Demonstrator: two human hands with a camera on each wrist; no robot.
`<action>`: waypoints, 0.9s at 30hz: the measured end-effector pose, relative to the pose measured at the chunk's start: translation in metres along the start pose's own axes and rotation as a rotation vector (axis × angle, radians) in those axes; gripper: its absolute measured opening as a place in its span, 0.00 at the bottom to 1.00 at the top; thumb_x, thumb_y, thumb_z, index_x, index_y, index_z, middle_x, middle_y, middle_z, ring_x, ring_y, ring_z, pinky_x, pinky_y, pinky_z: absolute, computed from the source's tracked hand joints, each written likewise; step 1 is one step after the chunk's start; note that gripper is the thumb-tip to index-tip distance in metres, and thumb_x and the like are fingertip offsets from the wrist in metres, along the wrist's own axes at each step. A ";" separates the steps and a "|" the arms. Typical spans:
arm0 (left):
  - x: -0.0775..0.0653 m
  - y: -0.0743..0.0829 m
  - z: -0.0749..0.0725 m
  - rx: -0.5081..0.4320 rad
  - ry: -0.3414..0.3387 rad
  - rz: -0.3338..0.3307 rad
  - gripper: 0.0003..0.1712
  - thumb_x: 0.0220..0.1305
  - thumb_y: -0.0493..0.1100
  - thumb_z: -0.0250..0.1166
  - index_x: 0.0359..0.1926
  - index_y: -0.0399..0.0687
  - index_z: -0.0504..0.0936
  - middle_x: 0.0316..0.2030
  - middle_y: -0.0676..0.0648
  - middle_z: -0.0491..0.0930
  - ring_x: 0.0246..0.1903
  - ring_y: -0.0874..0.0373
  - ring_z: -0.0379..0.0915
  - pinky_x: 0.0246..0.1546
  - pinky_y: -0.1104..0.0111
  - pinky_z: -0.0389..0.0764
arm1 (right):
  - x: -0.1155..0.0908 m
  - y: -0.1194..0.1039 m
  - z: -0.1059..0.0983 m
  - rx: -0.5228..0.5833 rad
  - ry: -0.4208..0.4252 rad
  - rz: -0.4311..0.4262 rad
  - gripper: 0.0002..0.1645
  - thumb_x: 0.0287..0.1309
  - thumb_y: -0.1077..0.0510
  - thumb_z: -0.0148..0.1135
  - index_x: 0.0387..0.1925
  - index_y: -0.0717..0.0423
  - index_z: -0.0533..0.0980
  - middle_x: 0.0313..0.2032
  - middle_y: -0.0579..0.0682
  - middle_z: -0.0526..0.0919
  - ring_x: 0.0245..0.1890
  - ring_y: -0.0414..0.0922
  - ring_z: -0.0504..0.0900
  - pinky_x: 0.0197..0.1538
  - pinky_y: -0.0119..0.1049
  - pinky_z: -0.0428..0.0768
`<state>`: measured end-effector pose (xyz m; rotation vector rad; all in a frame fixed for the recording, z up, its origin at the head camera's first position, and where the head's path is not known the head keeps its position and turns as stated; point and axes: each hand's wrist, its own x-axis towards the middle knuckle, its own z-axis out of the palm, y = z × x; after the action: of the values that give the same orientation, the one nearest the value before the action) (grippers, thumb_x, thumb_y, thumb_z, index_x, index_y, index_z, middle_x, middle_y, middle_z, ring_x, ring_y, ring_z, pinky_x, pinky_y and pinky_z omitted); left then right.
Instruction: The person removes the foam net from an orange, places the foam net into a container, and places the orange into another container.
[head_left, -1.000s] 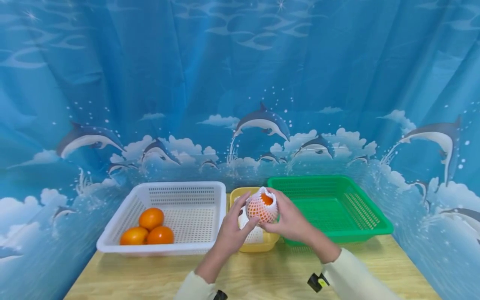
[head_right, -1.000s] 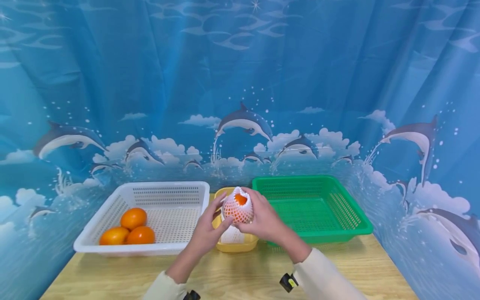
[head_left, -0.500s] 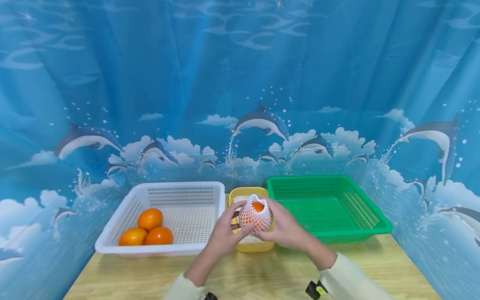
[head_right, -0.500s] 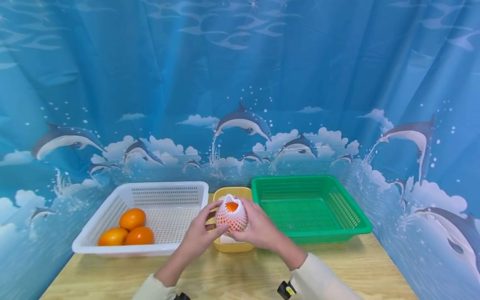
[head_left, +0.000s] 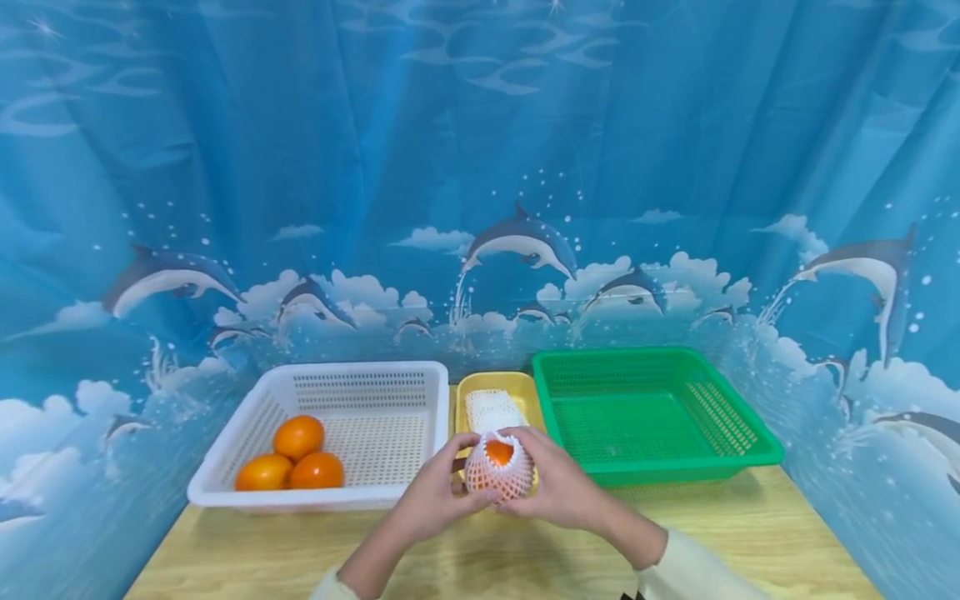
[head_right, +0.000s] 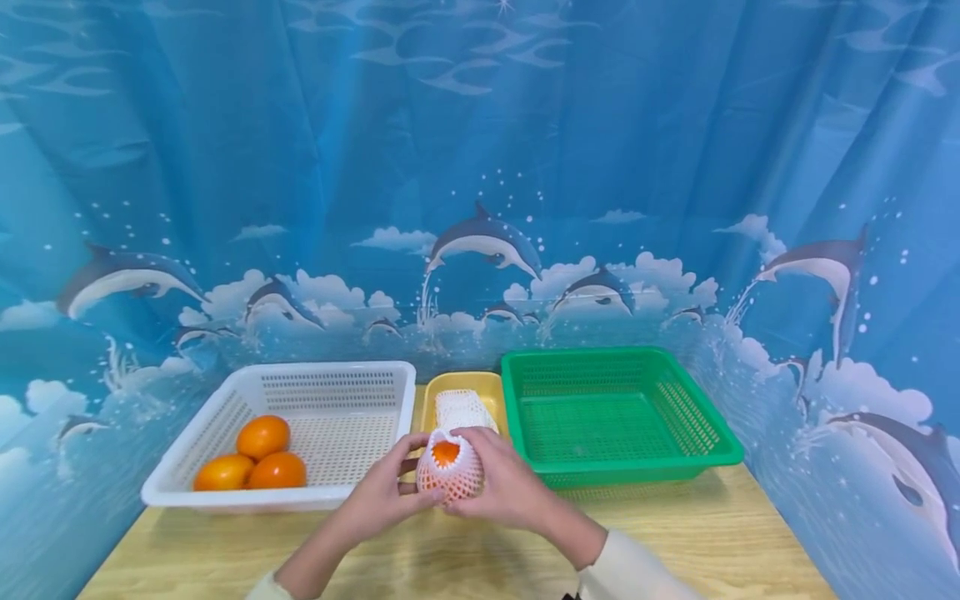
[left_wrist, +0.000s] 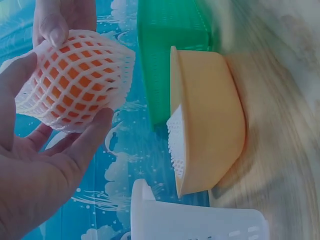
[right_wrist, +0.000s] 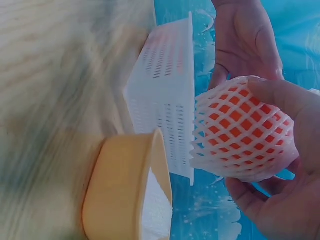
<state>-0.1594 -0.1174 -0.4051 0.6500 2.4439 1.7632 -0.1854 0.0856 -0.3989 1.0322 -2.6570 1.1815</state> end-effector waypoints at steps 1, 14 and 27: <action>-0.001 -0.003 0.000 0.003 -0.007 0.002 0.40 0.49 0.47 0.70 0.60 0.42 0.60 0.59 0.38 0.64 0.55 0.42 0.66 0.44 0.68 0.78 | -0.002 0.000 0.001 -0.002 0.003 -0.003 0.46 0.32 0.39 0.73 0.57 0.39 0.63 0.53 0.38 0.69 0.50 0.38 0.70 0.49 0.38 0.75; -0.021 -0.025 0.012 0.052 -0.049 0.030 0.44 0.48 0.54 0.69 0.64 0.44 0.63 0.53 0.43 0.72 0.48 0.53 0.73 0.40 0.73 0.78 | -0.022 0.006 0.021 -0.007 -0.060 -0.005 0.46 0.33 0.38 0.72 0.57 0.41 0.64 0.51 0.40 0.71 0.47 0.40 0.72 0.47 0.38 0.76; -0.035 -0.052 0.021 0.149 -0.088 -0.038 0.36 0.45 0.56 0.70 0.56 0.53 0.71 0.49 0.53 0.74 0.44 0.61 0.72 0.35 0.75 0.77 | -0.042 0.015 0.051 -0.047 -0.103 0.038 0.45 0.33 0.39 0.72 0.56 0.41 0.64 0.50 0.40 0.70 0.45 0.37 0.71 0.44 0.32 0.77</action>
<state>-0.1367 -0.1254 -0.4665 0.6730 2.5266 1.5166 -0.1508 0.0815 -0.4575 1.0679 -2.7796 1.0950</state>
